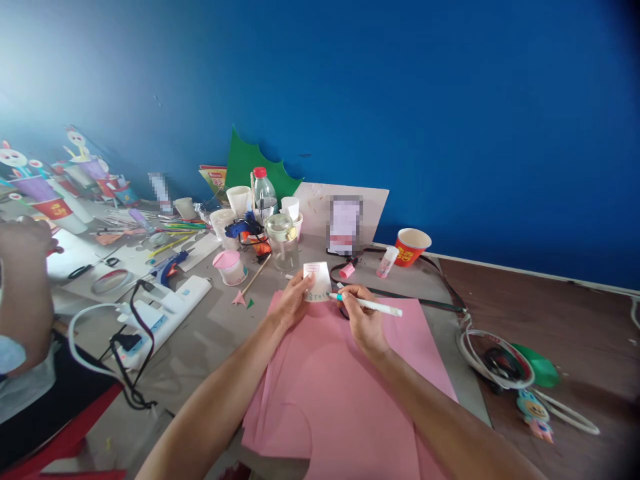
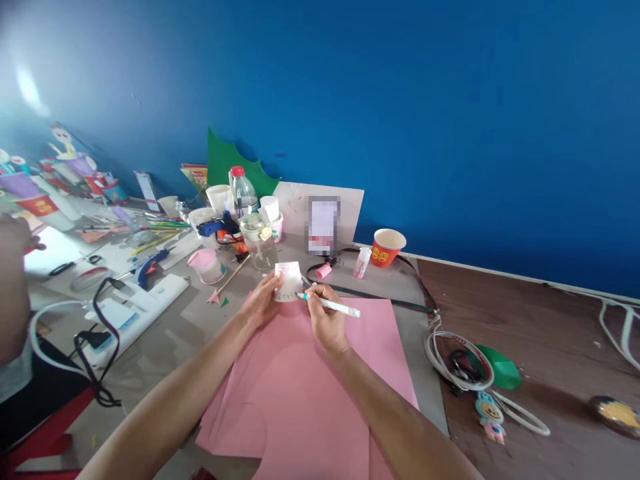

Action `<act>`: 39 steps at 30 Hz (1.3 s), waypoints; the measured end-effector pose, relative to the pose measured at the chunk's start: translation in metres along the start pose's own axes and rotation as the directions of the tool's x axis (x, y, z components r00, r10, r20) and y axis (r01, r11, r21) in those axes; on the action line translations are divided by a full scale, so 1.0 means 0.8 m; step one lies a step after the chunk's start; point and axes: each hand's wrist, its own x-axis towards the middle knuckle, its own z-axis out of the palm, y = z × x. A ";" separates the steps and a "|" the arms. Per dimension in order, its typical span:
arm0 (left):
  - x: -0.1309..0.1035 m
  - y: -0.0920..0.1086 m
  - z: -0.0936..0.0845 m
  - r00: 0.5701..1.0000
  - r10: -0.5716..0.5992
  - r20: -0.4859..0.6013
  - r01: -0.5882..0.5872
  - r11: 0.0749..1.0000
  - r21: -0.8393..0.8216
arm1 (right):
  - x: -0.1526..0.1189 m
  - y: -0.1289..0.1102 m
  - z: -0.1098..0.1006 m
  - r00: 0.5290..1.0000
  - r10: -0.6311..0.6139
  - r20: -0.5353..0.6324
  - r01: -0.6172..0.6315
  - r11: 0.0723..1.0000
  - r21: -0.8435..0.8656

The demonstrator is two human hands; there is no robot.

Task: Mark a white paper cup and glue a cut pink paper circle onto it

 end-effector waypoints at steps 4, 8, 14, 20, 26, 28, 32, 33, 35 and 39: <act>0.000 0.000 0.001 1.000 0.006 0.013 -0.006 1.000 0.007 | 0.000 0.000 0.000 1.000 0.008 -0.002 -0.008 1.000 0.014; 0.000 0.000 0.001 1.000 0.007 -0.012 -0.007 1.000 -0.001 | 0.000 0.000 -0.001 1.000 0.013 -0.006 -0.013 1.000 0.003; 0.001 -0.001 -0.001 1.000 0.002 -0.021 -0.003 1.000 -0.024 | 0.001 0.003 -0.001 1.000 0.022 -0.003 -0.021 1.000 0.019; 0.000 -0.001 -0.001 1.000 0.000 -0.002 0.000 1.000 -0.027 | 0.000 -0.001 0.000 1.000 0.021 0.009 -0.021 0.999 0.033; 0.001 0.000 -0.001 1.000 0.001 0.007 0.000 1.000 -0.031 | 0.000 -0.002 0.000 1.000 0.019 0.012 -0.020 0.998 0.063; 0.000 0.001 -0.001 1.000 -0.001 0.008 0.001 0.999 -0.034 | 0.000 -0.001 0.000 1.000 0.020 0.010 -0.021 0.997 0.074; 0.000 0.001 -0.001 1.000 -0.005 -0.001 0.005 0.999 -0.042 | 0.001 -0.001 0.001 1.000 0.015 0.008 -0.015 0.997 0.072; 0.000 0.001 -0.001 1.000 -0.005 -0.001 0.005 0.999 -0.042 | 0.000 -0.002 0.001 1.000 0.014 0.010 -0.014 0.997 0.072; 0.001 0.000 -0.001 1.000 -0.003 0.005 0.003 0.999 -0.044 | 0.000 -0.002 0.001 1.000 0.010 0.013 -0.011 0.998 0.069; 0.002 -0.002 -0.002 1.000 0.011 0.025 -0.009 0.998 -0.055 | 0.000 -0.003 0.001 1.000 -0.003 0.017 0.003 0.999 0.036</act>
